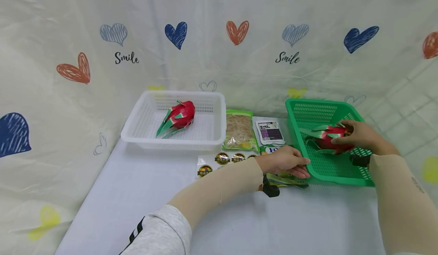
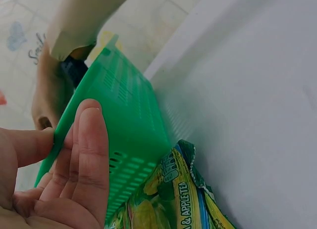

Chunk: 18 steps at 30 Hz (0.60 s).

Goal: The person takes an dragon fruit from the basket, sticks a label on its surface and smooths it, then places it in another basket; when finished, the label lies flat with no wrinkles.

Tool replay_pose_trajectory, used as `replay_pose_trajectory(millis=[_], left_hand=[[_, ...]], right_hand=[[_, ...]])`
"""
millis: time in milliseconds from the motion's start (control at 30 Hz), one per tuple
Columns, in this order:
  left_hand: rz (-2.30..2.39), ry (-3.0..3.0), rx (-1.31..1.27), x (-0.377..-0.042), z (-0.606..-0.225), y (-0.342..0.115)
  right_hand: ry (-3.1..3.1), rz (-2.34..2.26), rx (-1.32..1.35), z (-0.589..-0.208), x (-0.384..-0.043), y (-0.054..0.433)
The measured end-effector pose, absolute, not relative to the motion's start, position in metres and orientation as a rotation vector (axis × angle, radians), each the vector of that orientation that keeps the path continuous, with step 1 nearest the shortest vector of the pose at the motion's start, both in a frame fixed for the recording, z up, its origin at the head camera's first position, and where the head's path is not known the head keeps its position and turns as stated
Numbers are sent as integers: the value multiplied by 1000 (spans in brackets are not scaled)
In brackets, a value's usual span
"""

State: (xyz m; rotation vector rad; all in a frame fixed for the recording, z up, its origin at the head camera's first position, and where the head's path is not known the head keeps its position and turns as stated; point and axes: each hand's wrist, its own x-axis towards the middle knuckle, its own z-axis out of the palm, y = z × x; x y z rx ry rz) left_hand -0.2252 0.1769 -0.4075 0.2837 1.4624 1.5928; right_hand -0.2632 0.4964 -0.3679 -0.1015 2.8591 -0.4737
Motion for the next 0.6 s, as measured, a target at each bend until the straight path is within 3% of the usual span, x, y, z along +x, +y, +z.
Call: replay_pose_trajectory(millis=[600], left_hand=[[1588,1524,341,-230,-414,174]], right_hand=[[2849,-522,-120,-360,-257,483]])
